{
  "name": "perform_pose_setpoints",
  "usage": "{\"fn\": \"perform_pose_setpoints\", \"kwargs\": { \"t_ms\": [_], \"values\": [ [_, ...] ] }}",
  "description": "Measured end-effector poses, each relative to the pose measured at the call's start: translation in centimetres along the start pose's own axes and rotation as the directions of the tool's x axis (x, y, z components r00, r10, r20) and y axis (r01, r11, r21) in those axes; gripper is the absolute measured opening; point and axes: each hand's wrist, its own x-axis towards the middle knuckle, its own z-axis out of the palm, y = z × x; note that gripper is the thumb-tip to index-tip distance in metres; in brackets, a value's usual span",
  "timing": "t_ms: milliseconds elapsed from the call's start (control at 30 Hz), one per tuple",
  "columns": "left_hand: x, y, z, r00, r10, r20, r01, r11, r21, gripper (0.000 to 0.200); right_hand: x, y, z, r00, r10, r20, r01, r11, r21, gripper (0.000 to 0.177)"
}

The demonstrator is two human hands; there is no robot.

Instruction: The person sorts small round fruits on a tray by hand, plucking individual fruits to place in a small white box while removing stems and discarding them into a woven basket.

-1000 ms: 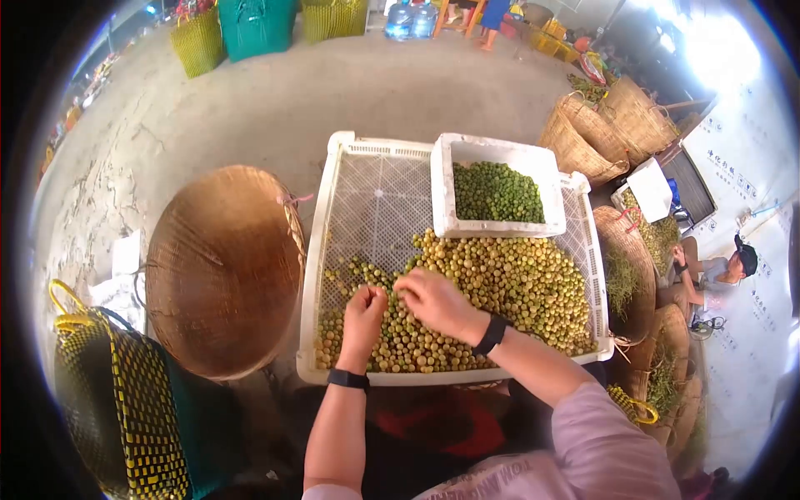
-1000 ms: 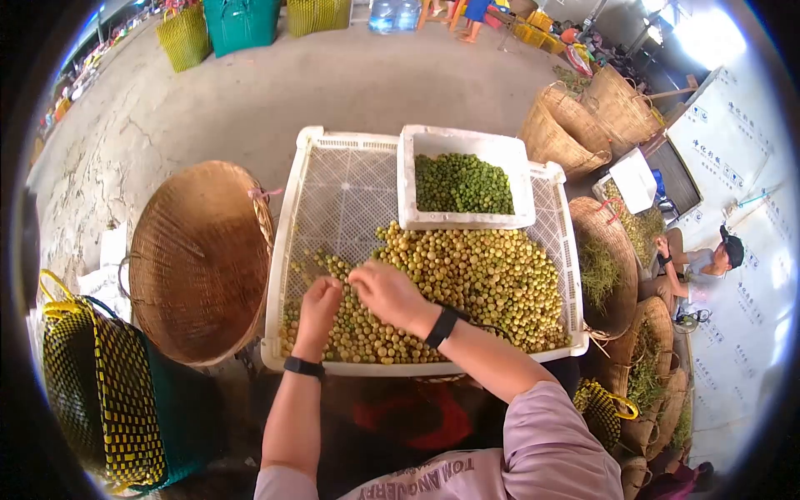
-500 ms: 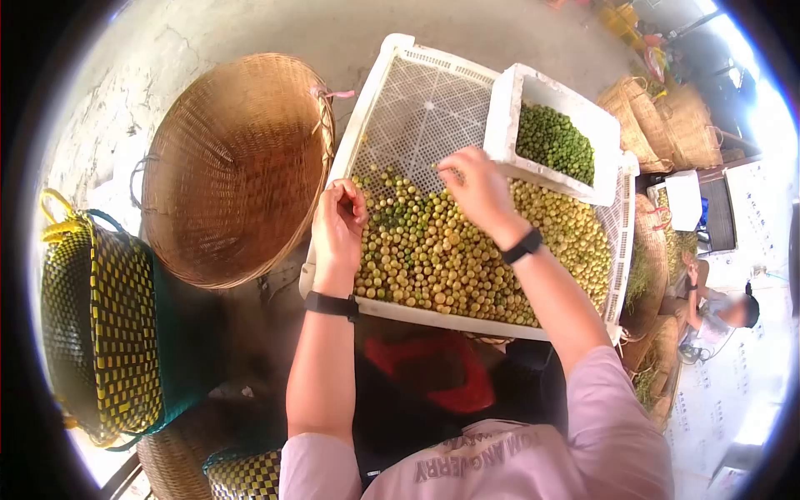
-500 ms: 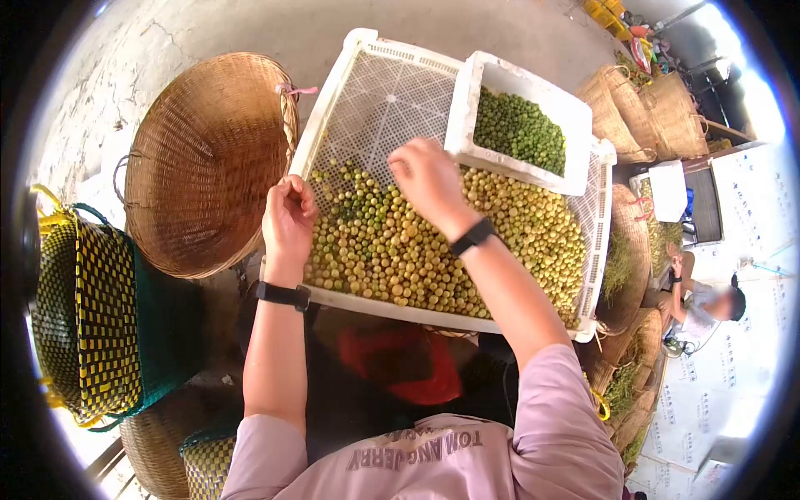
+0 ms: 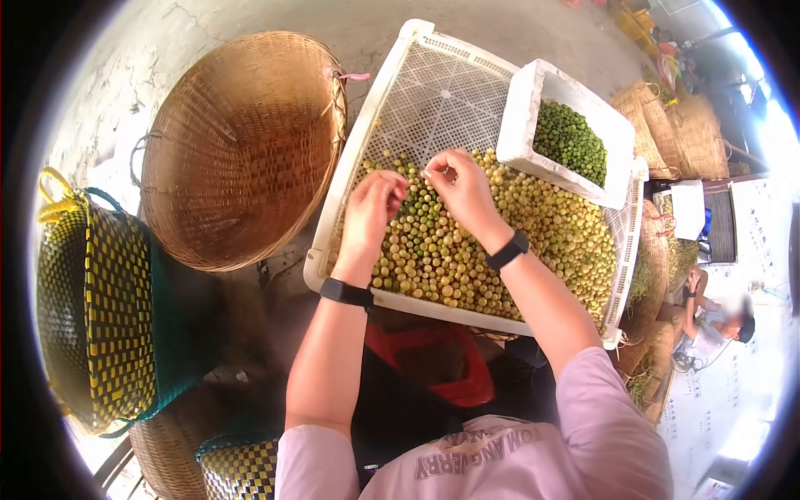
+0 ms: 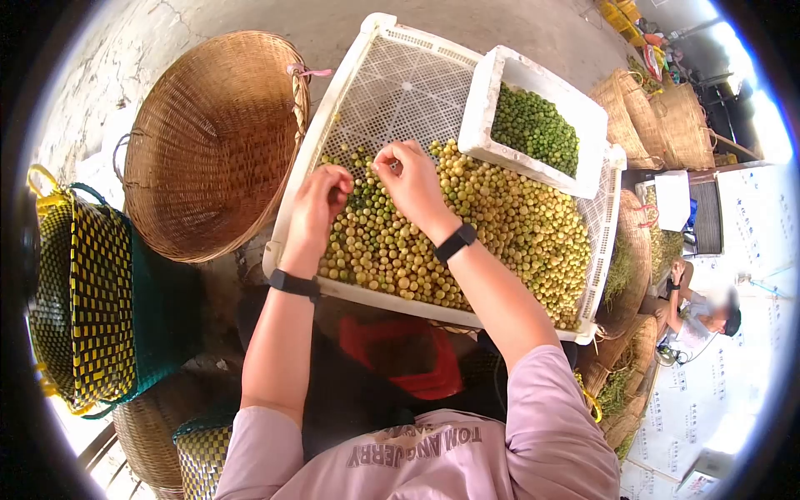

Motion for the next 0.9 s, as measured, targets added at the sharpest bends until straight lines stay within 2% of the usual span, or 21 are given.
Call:
{"fn": "perform_pose_setpoints", "kwargs": {
  "t_ms": [33,133,167,200,233,267,400,433,467,500,533,600,633,667,733,767,800,833,867,900],
  "values": [
    [-0.5,0.2,0.8,0.999,-0.054,-0.009,0.054,0.996,0.071,0.019,-0.6,-1.1,-0.4,1.000,-0.008,-0.021,0.009,0.999,0.049,0.006],
    [-0.6,-0.7,1.7,0.977,-0.184,0.106,0.184,0.983,0.015,0.019,-2.2,-2.3,-0.6,0.994,-0.019,-0.103,0.025,0.998,0.060,0.006],
    [-0.7,-0.8,1.9,0.977,-0.184,0.111,0.183,0.983,0.018,0.019,-2.5,-2.5,-0.7,0.984,-0.115,-0.139,0.111,0.993,-0.031,0.008],
    [-0.9,-0.9,2.0,0.972,-0.186,0.142,0.198,0.978,-0.072,0.018,-2.8,-2.8,-0.8,0.967,-0.209,-0.143,0.190,0.972,-0.140,0.011],
    [-0.9,-1.1,2.0,0.968,-0.186,0.171,0.214,0.964,-0.160,0.017,-3.2,-3.1,-0.8,0.960,-0.245,-0.137,0.217,0.956,-0.196,0.012],
    [-0.8,-1.2,2.0,0.967,-0.186,0.175,0.214,0.964,-0.158,0.017,-3.7,-3.4,-1.0,0.952,-0.279,-0.128,0.241,0.937,-0.251,0.013],
    [-0.6,-1.7,1.8,0.963,-0.152,0.221,0.198,0.958,-0.206,0.013,-4.4,-3.6,-1.6,0.925,-0.364,-0.107,0.317,0.897,-0.309,0.011],
    [-0.6,-1.6,1.7,0.967,-0.165,0.193,0.198,0.966,-0.165,0.012,-4.7,-4.0,-1.8,0.973,-0.189,-0.132,0.177,0.979,-0.101,0.009],
    [-0.6,-1.6,1.7,0.970,-0.176,0.165,0.198,0.972,-0.124,0.011,-4.8,-4.1,-2.1,0.993,-0.008,-0.117,0.021,0.993,0.112,0.008],
    [-0.6,-1.7,1.6,0.970,-0.150,0.192,0.159,0.987,-0.030,0.011,-4.8,-3.3,-2.3,0.989,0.142,-0.049,-0.128,0.968,0.214,0.012],
    [-0.8,-1.8,1.8,0.971,-0.150,0.188,0.159,0.987,-0.032,0.011,-4.7,-2.3,-2.3,0.989,0.141,-0.045,-0.128,0.968,0.214,0.012],
    [-1.2,-2.2,2.6,0.968,-0.103,0.229,0.091,0.994,0.066,0.012,-4.6,-0.9,-2.1,0.959,0.174,0.226,-0.245,0.908,0.341,0.012],
    [-1.1,-2.5,2.6,0.968,-0.085,0.237,0.051,0.988,0.146,0.013,-4.8,-0.4,-2.1,0.958,0.176,0.226,-0.238,0.927,0.289,0.012],
    [-0.9,-2.7,2.4,0.969,-0.084,0.233,0.052,0.988,0.143,0.013,-5.1,0.0,-2.3,0.957,0.174,0.231,-0.238,0.928,0.288,0.012],
    [-1.1,-2.0,2.4,0.954,-0.075,0.291,0.042,0.992,0.116,0.013,-5.4,-0.7,-3.1,0.973,0.226,0.055,-0.232,0.962,0.145,0.011],
    [-1.5,-1.2,2.3,0.976,-0.060,0.212,0.044,0.996,0.078,0.013,-5.2,-0.8,-4.2,0.973,0.230,-0.002,-0.229,0.969,0.089,0.014],
    [-1.3,-0.6,1.9,0.986,-0.064,0.153,0.066,0.998,-0.006,0.013,-4.9,0.0,-5.2,0.987,0.127,-0.099,-0.136,0.987,-0.087,0.014],
    [-1.1,0.0,1.2,0.992,-0.038,0.118,0.043,0.998,-0.035,0.013,-4.8,0.8,-6.5,0.988,0.077,-0.138,-0.122,0.925,-0.361,0.013],
    [-0.9,0.5,0.2,0.996,-0.013,0.084,0.018,0.998,-0.065,0.013,-4.6,1.6,-7.2,0.987,0.016,-0.160,-0.111,0.787,-0.607,0.011],
    [-0.6,0.8,-0.6,0.995,0.057,0.081,-0.040,0.979,-0.198,0.013,-4.1,2.3,-7.0,0.988,0.015,-0.156,-0.108,0.784,-0.612,0.011]
  ]
}}
